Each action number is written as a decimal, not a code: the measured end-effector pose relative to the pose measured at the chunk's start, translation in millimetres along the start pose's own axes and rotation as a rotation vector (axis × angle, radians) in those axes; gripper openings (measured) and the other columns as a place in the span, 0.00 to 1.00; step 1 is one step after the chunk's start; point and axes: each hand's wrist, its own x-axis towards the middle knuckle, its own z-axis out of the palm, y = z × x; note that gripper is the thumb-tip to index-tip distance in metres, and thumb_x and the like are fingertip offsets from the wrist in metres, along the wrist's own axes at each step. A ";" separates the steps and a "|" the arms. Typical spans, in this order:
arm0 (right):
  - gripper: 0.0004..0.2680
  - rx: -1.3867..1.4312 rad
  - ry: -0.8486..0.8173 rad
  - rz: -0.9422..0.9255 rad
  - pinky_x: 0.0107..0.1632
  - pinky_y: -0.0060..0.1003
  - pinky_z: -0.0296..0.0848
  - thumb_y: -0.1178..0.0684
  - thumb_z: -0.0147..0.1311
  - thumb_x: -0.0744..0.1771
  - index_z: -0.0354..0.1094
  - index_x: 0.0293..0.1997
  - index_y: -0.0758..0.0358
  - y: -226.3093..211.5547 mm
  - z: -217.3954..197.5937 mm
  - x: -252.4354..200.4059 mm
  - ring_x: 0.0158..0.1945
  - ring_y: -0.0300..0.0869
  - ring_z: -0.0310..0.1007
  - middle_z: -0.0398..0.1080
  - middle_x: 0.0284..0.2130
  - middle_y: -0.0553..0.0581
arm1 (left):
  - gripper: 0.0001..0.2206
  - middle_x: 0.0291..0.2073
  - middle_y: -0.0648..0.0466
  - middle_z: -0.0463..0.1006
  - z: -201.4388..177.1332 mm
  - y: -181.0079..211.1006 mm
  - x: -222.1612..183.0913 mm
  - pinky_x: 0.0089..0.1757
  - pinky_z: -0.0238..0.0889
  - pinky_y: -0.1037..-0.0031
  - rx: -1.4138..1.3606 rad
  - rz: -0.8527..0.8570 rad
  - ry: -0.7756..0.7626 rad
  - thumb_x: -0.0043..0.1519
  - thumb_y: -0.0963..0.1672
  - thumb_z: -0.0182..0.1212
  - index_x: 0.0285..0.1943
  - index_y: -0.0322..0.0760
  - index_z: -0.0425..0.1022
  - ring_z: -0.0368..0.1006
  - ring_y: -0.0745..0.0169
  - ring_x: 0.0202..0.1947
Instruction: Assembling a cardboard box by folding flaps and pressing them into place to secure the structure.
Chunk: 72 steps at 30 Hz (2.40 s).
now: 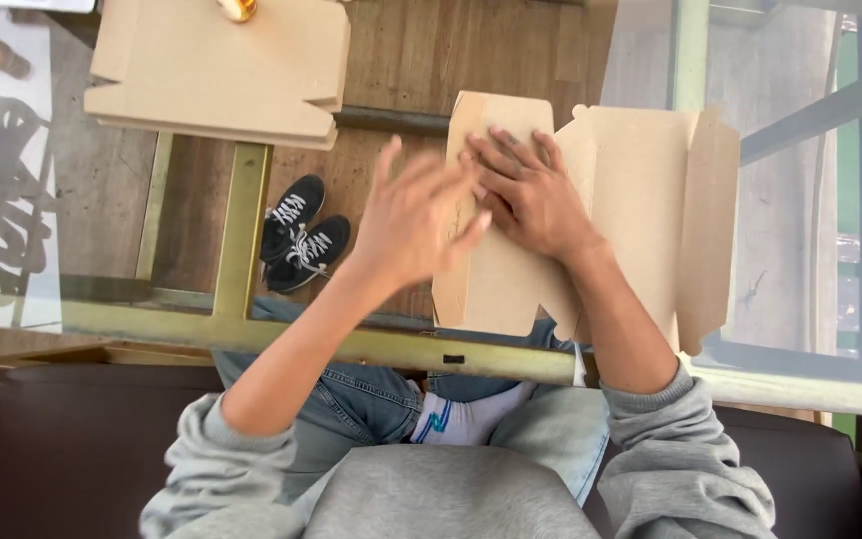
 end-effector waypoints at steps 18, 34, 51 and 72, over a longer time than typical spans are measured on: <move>0.11 -0.052 0.010 0.019 0.70 0.57 0.45 0.46 0.49 0.71 0.72 0.59 0.47 1.1 2.2 1.2 0.73 0.46 0.59 0.67 0.66 0.51 | 0.20 0.67 0.49 0.64 54.2 -29.9 -3.3 0.65 0.44 0.43 0.084 -0.068 -0.128 0.69 0.47 0.49 0.70 0.42 0.68 0.56 0.50 0.70; 0.13 -0.025 -0.032 0.029 0.69 0.59 0.45 0.44 0.43 0.74 0.70 0.64 0.48 -2.0 -2.0 2.4 0.73 0.48 0.58 0.63 0.70 0.50 | 0.20 0.69 0.44 0.63 0.5 42.5 -101.3 0.65 0.43 0.41 0.194 -0.137 -0.229 0.70 0.46 0.47 0.71 0.42 0.67 0.55 0.42 0.73; 0.14 -0.037 -0.052 0.018 0.70 0.59 0.46 0.44 0.42 0.74 0.68 0.66 0.49 1.5 1.1 1.5 0.74 0.48 0.56 0.62 0.70 0.50 | 0.04 0.40 0.64 0.78 33.8 1.7 -88.9 0.46 0.64 0.66 0.169 -0.033 0.159 0.60 0.46 0.63 0.40 0.56 0.83 0.73 0.63 0.46; 0.13 -0.044 -0.021 0.020 0.69 0.61 0.46 0.46 0.45 0.73 0.69 0.65 0.51 1.5 3.4 1.8 0.74 0.49 0.57 0.64 0.69 0.53 | 0.04 0.34 0.62 0.73 58.6 -76.7 25.3 0.32 0.72 0.66 0.024 0.063 0.063 0.60 0.48 0.59 0.37 0.50 0.78 0.79 0.53 0.31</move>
